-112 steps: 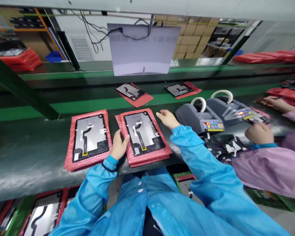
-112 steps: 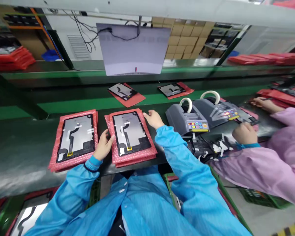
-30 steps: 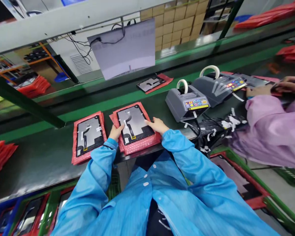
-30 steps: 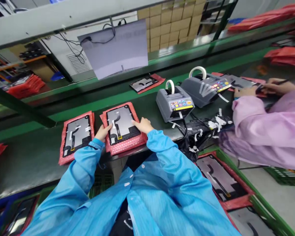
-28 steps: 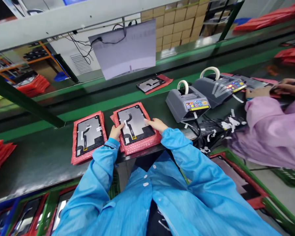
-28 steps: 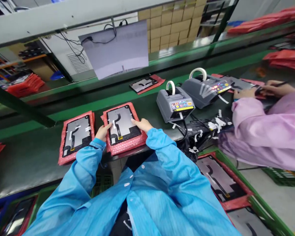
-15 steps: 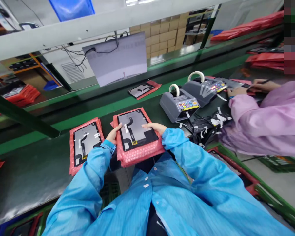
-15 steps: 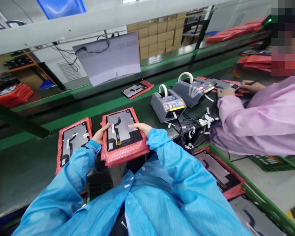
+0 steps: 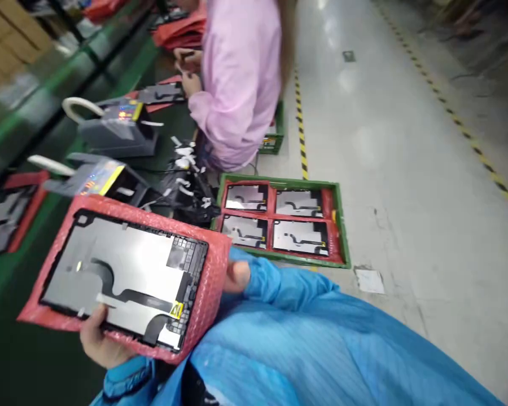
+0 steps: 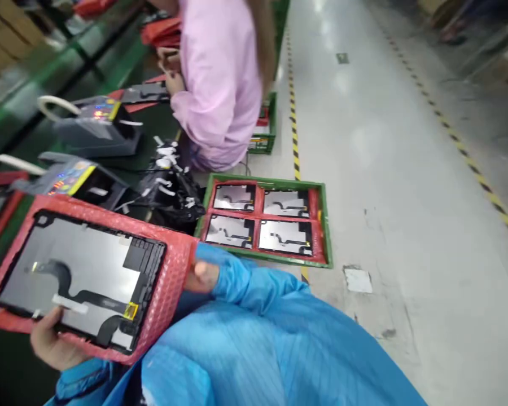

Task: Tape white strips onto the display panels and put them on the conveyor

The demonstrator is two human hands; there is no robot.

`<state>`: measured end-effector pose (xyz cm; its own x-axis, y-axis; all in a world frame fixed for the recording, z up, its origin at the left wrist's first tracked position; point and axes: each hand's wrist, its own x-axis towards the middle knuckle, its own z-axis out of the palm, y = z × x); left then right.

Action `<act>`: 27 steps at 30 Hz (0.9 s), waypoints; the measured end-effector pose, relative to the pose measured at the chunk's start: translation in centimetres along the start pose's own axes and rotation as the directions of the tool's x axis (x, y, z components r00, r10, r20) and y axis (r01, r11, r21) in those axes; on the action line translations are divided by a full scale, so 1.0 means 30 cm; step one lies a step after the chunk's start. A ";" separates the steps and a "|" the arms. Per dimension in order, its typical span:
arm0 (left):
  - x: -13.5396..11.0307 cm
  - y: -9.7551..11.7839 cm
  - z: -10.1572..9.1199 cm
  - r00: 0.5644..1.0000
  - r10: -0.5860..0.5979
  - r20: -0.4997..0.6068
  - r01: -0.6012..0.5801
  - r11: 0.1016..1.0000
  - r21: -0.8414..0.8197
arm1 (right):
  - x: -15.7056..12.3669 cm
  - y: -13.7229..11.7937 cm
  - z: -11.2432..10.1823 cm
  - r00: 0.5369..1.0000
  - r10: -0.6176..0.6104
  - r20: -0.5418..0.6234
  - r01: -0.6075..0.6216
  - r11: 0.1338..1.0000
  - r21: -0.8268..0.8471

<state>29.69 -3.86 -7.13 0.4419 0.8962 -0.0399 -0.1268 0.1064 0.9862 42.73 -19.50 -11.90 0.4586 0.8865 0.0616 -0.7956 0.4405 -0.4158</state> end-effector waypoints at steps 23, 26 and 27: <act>-0.150 -0.857 1.101 0.243 -0.888 0.391 0.885 0.368 0.285 | -0.652 -0.736 -0.785 0.219 -0.255 -0.942 0.104 0.966 -0.237; -0.199 -0.923 1.145 0.175 -0.905 0.388 0.885 0.317 0.341 | -0.718 -0.807 -0.850 0.189 -0.247 -0.950 0.032 0.969 -0.245; -0.203 -0.938 1.147 0.156 -0.908 0.389 0.881 0.306 0.360 | -0.727 -0.829 -0.876 0.189 -0.244 -0.951 0.008 0.969 -0.247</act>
<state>61.13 -27.13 -29.12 0.5294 -0.1243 -0.8392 0.6706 0.6672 0.3242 62.92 -53.50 -26.73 0.6568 -0.0749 -0.7503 -0.6699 0.3989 -0.6262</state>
